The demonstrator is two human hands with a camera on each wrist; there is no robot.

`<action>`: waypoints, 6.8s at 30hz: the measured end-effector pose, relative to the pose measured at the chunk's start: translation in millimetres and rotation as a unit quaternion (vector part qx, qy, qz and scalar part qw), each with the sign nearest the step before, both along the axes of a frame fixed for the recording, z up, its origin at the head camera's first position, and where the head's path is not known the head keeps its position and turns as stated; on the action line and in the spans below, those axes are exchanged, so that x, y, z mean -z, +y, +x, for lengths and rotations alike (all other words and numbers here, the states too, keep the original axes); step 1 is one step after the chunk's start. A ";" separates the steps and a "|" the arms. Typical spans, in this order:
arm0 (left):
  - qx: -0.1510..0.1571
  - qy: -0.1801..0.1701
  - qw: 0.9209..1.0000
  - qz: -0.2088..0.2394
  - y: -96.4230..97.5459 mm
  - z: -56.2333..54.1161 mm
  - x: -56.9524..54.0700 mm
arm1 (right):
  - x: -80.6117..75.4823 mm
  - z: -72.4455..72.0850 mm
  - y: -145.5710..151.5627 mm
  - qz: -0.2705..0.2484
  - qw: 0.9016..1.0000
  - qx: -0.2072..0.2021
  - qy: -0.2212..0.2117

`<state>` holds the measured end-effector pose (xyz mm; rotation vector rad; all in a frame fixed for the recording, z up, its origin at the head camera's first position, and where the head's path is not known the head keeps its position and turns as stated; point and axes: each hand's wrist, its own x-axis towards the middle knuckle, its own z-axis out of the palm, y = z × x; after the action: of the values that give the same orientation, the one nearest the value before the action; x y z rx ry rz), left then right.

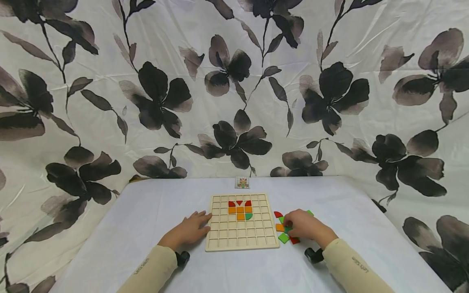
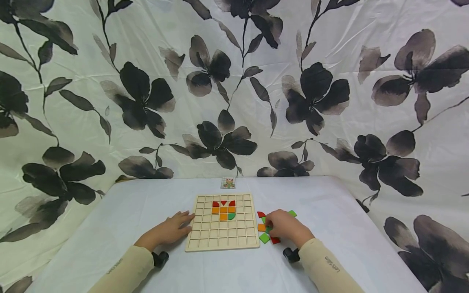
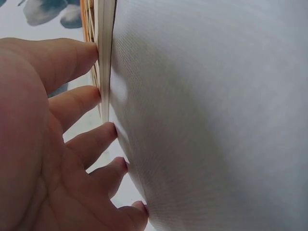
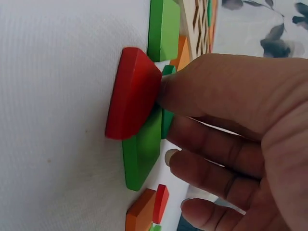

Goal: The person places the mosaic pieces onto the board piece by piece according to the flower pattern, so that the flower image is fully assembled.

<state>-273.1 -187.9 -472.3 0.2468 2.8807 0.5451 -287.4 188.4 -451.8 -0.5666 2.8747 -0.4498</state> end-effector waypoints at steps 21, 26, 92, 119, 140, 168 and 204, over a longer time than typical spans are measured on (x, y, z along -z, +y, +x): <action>0.003 -0.001 1.000 0.007 -0.3 -2.0 0.1 | -16.9 -8.3 -67.6 -0.048 0.990 -0.090 0.102; 0.003 -0.005 1.000 0.009 -0.9 -1.7 1.6 | -13.7 -9.9 -87.8 -0.046 0.983 -0.117 0.132; 0.006 -0.010 1.000 0.015 -3.2 -0.9 -1.9 | -3.2 -29.9 -163.4 -0.052 0.995 -0.017 0.088; 0.004 -0.003 1.000 0.005 -1.2 -0.7 1.3 | -36.1 -47.7 -47.5 -0.020 1.000 -0.012 0.006; 0.002 -0.007 1.000 0.010 0.3 0.6 -0.9 | -12.3 -27.2 -7.8 -0.006 0.997 0.054 -0.063; -0.004 -0.006 1.000 0.017 -1.0 0.2 2.5 | -2.9 -10.9 -77.6 -0.025 0.991 -0.112 0.072; -0.003 -0.006 1.000 0.008 1.3 4.9 -5.1 | 2.1 -8.3 -117.1 -0.013 0.983 -0.138 0.121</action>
<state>-268.2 -186.6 -467.1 0.2357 2.8681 0.5697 -295.6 71.2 -453.9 -1.0762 2.9490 -0.3986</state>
